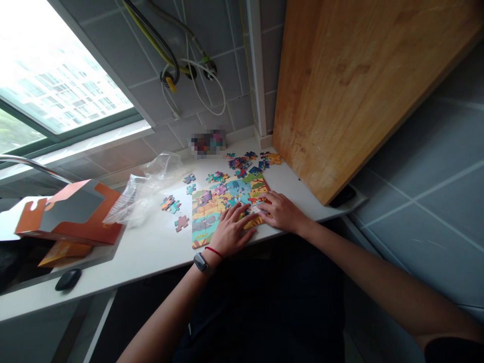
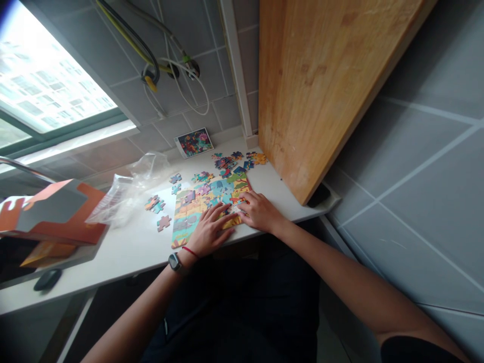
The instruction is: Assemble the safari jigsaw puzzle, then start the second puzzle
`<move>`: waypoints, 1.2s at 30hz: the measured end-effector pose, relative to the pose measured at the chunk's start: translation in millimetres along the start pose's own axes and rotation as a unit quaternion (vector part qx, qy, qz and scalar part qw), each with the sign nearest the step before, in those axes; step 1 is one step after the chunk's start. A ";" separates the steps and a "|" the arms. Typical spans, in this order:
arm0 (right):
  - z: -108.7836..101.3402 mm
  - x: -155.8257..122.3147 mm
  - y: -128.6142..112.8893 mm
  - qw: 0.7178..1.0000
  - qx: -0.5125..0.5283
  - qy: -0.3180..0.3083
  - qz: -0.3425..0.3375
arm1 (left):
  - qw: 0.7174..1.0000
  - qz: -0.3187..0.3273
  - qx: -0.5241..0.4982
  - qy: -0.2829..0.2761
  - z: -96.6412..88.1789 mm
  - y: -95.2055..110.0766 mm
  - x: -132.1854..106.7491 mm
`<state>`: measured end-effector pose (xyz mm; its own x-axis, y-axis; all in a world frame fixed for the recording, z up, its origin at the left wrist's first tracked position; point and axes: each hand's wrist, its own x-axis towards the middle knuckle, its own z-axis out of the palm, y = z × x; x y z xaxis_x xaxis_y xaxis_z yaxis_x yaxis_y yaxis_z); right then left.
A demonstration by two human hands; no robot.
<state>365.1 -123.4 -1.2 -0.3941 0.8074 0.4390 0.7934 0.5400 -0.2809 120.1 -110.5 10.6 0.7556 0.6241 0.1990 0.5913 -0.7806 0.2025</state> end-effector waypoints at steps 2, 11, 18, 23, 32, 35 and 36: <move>0.6 -0.2 0.0 1.000 0.002 -0.001 0.003 | 1.000 -0.001 -0.004 0.003 0.4 -0.1 0.0; 2.0 0.2 1.2 0.995 0.008 0.058 0.083 | 0.997 -0.042 -0.051 0.051 5.5 -3.8 -1.8; 3.1 -0.7 5.3 0.988 0.014 0.087 0.129 | 0.997 -0.036 -0.042 0.056 6.2 -4.2 -1.5; 3.2 -0.6 4.5 0.998 0.031 0.043 0.016 | 0.996 -0.036 -0.044 0.065 6.9 -3.3 -1.4; 3.7 -1.4 5.6 0.997 0.059 -0.012 -0.043 | 0.997 -0.034 -0.036 0.061 6.2 -2.1 -2.3; 4.1 -1.4 5.9 0.997 0.061 -0.008 -0.040 | 0.997 -0.030 -0.031 0.062 6.7 -2.0 -2.8; 4.0 -1.4 5.8 0.997 0.060 -0.007 -0.040 | 0.997 -0.030 -0.028 0.063 7.1 -2.0 -2.9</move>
<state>368.3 -120.5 -6.8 -0.4618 0.7629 0.4525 0.6978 0.6274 -0.3456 118.7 -111.0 2.8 0.6757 0.6716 0.3038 0.6146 -0.7409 0.2708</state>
